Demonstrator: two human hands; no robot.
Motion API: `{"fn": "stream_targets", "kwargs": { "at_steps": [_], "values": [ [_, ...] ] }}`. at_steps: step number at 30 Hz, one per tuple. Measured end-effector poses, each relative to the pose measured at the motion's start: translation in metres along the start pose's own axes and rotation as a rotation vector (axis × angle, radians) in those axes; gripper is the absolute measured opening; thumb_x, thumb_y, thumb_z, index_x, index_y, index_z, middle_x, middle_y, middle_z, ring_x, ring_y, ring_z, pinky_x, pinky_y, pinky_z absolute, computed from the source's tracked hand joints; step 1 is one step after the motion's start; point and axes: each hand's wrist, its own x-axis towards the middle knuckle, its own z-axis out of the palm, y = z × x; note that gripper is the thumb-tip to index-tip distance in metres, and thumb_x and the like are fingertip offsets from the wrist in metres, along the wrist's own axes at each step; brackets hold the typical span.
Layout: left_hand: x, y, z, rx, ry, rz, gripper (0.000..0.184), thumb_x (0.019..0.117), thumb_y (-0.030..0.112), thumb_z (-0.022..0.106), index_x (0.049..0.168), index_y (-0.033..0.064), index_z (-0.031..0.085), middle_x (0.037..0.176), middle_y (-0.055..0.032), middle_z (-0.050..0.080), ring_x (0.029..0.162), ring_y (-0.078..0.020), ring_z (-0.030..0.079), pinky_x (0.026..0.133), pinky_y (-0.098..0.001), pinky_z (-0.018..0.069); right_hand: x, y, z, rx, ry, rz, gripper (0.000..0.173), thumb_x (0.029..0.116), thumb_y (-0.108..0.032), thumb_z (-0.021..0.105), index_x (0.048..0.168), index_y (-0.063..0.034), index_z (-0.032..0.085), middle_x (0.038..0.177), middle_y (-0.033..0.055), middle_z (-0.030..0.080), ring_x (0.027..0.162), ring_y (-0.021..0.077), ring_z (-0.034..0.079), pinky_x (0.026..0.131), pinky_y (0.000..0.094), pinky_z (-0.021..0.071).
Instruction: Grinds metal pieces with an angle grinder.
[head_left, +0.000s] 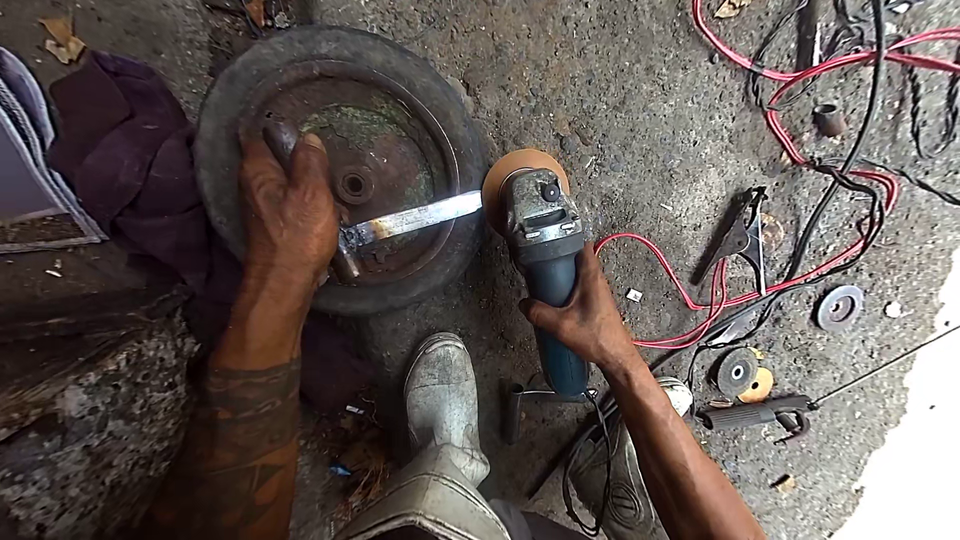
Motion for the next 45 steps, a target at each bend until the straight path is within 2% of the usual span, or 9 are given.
{"fn": "stream_targets", "kwargs": {
  "at_steps": [9,22,31,35,38,40,41,43,45],
  "values": [
    [0.001,0.000,0.000,0.042,0.008,-0.013,0.040,0.1087,0.037,0.043,0.136,0.0078,0.047,0.099,-0.0016,0.053,0.074,-0.0044,0.058,0.067,-0.0258,0.0535,-0.001,-0.001,-0.001,0.039,-0.015,0.033,0.081,0.0642,-0.028,0.083,0.134,-0.0118,0.045,0.096,0.0028,0.067,0.079,0.0114,0.070,0.067,0.0325,0.0608],
    [0.001,0.002,0.002,0.007,0.018,-0.044,0.032,0.1092,0.037,0.044,0.127,0.0103,0.049,0.090,0.0022,0.049,0.067,-0.0031,0.055,0.063,-0.0236,0.0518,0.000,0.002,-0.003,0.038,-0.022,0.028,0.080,0.0644,-0.029,0.083,0.133,-0.0111,0.046,0.096,0.0025,0.068,0.079,0.0110,0.070,0.067,0.0324,0.0606],
    [-0.001,-0.010,-0.001,0.028,0.015,-0.057,0.039,0.1092,0.037,0.043,0.135,0.0085,0.049,0.098,-0.0007,0.052,0.075,-0.0042,0.057,0.068,-0.0261,0.0531,0.001,0.006,-0.022,0.222,0.096,0.066,0.079,0.0639,-0.023,0.083,0.133,-0.0137,0.047,0.096,0.0041,0.068,0.076,0.0149,0.071,0.063,0.0335,0.0623],
    [-0.006,-0.015,-0.006,0.082,0.023,-0.018,0.041,0.1086,0.037,0.045,0.134,0.0059,0.053,0.108,-0.0040,0.059,0.092,-0.0034,0.060,0.084,-0.0270,0.0515,-0.002,0.006,-0.025,0.325,0.096,0.075,0.077,0.0645,-0.021,0.083,0.133,-0.0143,0.048,0.096,0.0055,0.069,0.075,0.0170,0.072,0.062,0.0336,0.0632],
    [-0.010,-0.018,-0.010,0.112,0.030,-0.007,0.040,0.1071,0.038,0.050,0.130,0.0062,0.057,0.109,-0.0048,0.062,0.095,-0.0044,0.062,0.088,-0.0293,0.0527,-0.003,0.009,-0.026,0.382,0.080,0.090,0.073,0.0652,-0.020,0.083,0.130,-0.0130,0.050,0.093,0.0061,0.069,0.073,0.0177,0.072,0.061,0.0337,0.0629],
    [-0.012,-0.022,-0.011,0.102,0.049,-0.018,0.038,0.1051,0.037,0.055,0.126,0.0058,0.056,0.102,-0.0043,0.059,0.086,-0.0055,0.061,0.080,-0.0300,0.0536,-0.003,0.010,-0.026,0.402,0.078,0.103,0.070,0.0657,-0.020,0.083,0.128,-0.0112,0.051,0.091,0.0068,0.070,0.072,0.0183,0.072,0.061,0.0343,0.0631],
    [-0.014,-0.024,-0.010,0.080,0.052,-0.023,0.038,0.1038,0.036,0.058,0.128,0.0070,0.052,0.100,-0.0029,0.057,0.082,-0.0048,0.060,0.076,-0.0282,0.0542,-0.004,0.011,-0.026,0.409,0.075,0.112,0.070,0.0659,-0.020,0.083,0.128,-0.0109,0.052,0.091,0.0073,0.070,0.073,0.0189,0.072,0.062,0.0348,0.0634],
    [-0.021,-0.026,-0.011,0.003,0.026,-0.020,0.057,0.1017,0.029,0.063,0.149,0.0121,0.035,0.104,-0.0019,0.056,0.082,-0.0031,0.060,0.075,-0.0239,0.0544,-0.004,0.011,-0.025,0.419,0.073,0.123,0.070,0.0656,-0.020,0.083,0.127,-0.0110,0.052,0.090,0.0075,0.070,0.073,0.0191,0.072,0.062,0.0350,0.0635],
    [-0.030,-0.027,-0.014,-0.011,-0.024,-0.015,0.070,0.1010,0.022,0.063,0.160,0.0224,0.026,0.107,-0.0044,0.058,0.082,-0.0079,0.062,0.074,-0.0282,0.0557,-0.005,0.011,-0.025,0.441,0.072,0.130,0.070,0.0654,-0.019,0.082,0.127,-0.0104,0.051,0.090,0.0083,0.070,0.072,0.0194,0.072,0.062,0.0354,0.0635]
  ]
}}
